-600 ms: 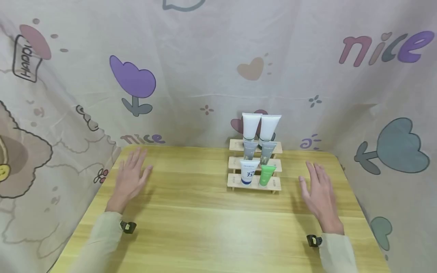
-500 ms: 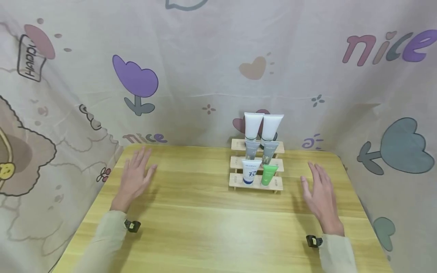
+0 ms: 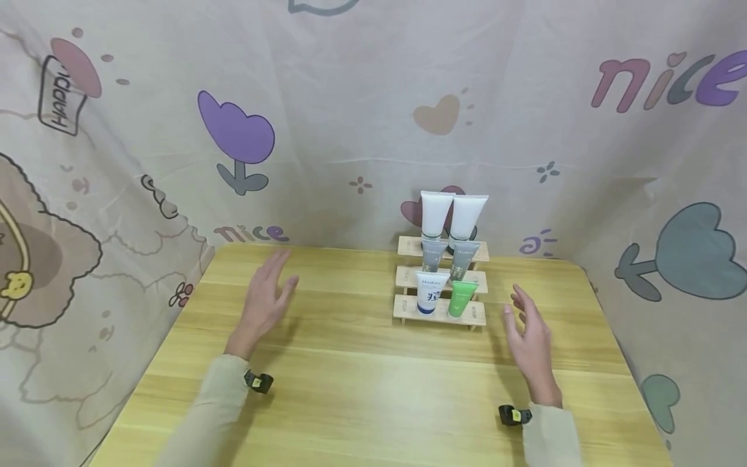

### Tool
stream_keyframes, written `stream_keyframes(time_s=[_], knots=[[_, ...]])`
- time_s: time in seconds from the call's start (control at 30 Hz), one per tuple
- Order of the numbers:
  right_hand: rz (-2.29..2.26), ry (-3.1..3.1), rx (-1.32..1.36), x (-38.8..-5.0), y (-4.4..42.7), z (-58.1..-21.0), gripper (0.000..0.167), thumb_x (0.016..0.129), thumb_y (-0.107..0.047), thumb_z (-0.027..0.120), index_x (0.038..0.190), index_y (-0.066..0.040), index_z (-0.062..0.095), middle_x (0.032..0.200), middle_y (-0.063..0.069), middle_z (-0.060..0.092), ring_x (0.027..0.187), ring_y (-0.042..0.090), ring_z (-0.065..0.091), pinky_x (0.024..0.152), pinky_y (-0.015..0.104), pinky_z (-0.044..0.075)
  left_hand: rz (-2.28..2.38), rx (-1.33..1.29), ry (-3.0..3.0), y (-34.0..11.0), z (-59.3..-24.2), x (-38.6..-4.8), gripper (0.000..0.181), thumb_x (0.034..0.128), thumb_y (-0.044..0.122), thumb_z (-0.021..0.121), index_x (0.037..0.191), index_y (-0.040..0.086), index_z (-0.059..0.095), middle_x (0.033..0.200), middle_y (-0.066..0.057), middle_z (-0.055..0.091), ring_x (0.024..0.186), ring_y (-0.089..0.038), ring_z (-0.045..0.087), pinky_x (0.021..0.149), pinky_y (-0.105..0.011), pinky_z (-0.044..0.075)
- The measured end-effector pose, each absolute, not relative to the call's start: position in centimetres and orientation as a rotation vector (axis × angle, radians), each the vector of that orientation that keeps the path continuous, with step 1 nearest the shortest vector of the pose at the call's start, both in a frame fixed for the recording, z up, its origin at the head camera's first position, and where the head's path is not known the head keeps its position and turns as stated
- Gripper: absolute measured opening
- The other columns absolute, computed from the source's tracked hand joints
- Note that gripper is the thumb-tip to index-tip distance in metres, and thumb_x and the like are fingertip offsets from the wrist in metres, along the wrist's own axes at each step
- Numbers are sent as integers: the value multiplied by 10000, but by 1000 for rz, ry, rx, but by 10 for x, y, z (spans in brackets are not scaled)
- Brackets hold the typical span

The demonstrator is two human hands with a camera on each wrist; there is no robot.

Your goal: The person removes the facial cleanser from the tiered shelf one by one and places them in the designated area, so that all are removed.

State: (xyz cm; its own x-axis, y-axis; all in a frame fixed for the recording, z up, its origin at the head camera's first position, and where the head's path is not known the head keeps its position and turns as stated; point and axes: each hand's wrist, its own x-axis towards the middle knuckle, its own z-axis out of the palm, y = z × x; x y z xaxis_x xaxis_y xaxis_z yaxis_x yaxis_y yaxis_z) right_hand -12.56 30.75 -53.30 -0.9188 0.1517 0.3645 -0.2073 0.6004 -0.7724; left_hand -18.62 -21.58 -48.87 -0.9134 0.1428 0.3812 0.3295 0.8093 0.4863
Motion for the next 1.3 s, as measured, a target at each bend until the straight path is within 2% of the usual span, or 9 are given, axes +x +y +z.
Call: stream_keyframes(time_s=[0.1,0.23,0.33,0.5,0.57,0.8,0.9,1.13,1.3], knots=[[1333,-2413,-1,-127,302,-539,507,1075,-207,545,1566,-182,419,1403,198,587,1253,274,569,959,71,407,-910,-368,-2632,-200,-488,-188,613,1083,443,437,1602,137,324,1640,-159,318,1503,-369,278,1213,-611,160],[1454,-2377,-67,-129,293,-549,490,1081,-220,536,1555,-156,432,1370,194,614,1158,28,577,913,72,434,-1029,-416,-2557,-179,-486,-191,573,1086,376,466,1582,110,362,1622,-140,362,1498,-330,303,1215,-571,208],[1528,-2339,-80,-129,285,-553,471,1082,-181,529,1538,-100,442,1327,239,628,1089,-58,582,900,74,449,-1085,-457,-2512,-165,-486,-194,556,1086,352,471,1568,90,382,1608,-142,386,1495,-305,315,1219,-534,226],[1642,-2252,-122,-131,275,-560,424,1078,-141,529,1488,-38,488,1289,275,637,1060,-33,621,869,98,495,-1163,-496,-2464,-146,-482,-198,548,1084,334,479,1558,72,395,1605,-142,391,1492,-294,323,1219,-532,226],[1690,-2221,-178,-133,273,-566,405,1079,-166,533,1470,-60,517,1306,249,638,1064,-19,623,847,122,518,-1190,-507,-2454,-140,-480,-200,536,1083,306,490,1557,72,397,1607,-129,392,1492,-285,325,1220,-527,225],[1825,-2139,-267,-134,267,-572,371,1054,-110,574,1406,8,558,1377,225,601,1107,26,611,889,122,505,-1263,-524,-2424,-121,-466,-209,534,1081,286,499,1559,74,393,1605,-98,399,1486,-257,340,1216,-498,255],[1845,-2128,-293,-134,267,-573,369,1040,-101,600,1383,31,570,1338,175,629,1084,20,618,891,111,498,-1290,-543,-2400,-113,-460,-212,531,1079,279,500,1561,84,394,1602,-88,405,1480,-260,352,1209,-498,274],[1851,-2126,-333,-136,268,-577,327,1019,-70,625,1329,33,623,1096,-44,711,987,26,659,836,137,539,-1357,-568,-2362,-97,-447,-220,520,1084,347,478,1559,148,408,1572,-76,447,1399,-295,447,1150,-523,353],[1840,-2127,-358,-137,268,-581,305,1006,-23,624,1307,20,650,1122,-47,716,1012,-11,646,841,128,533,-1444,-580,-2327,-85,-442,-227,517,1079,351,484,1546,138,424,1552,-103,473,1374,-283,476,1134,-516,378]])
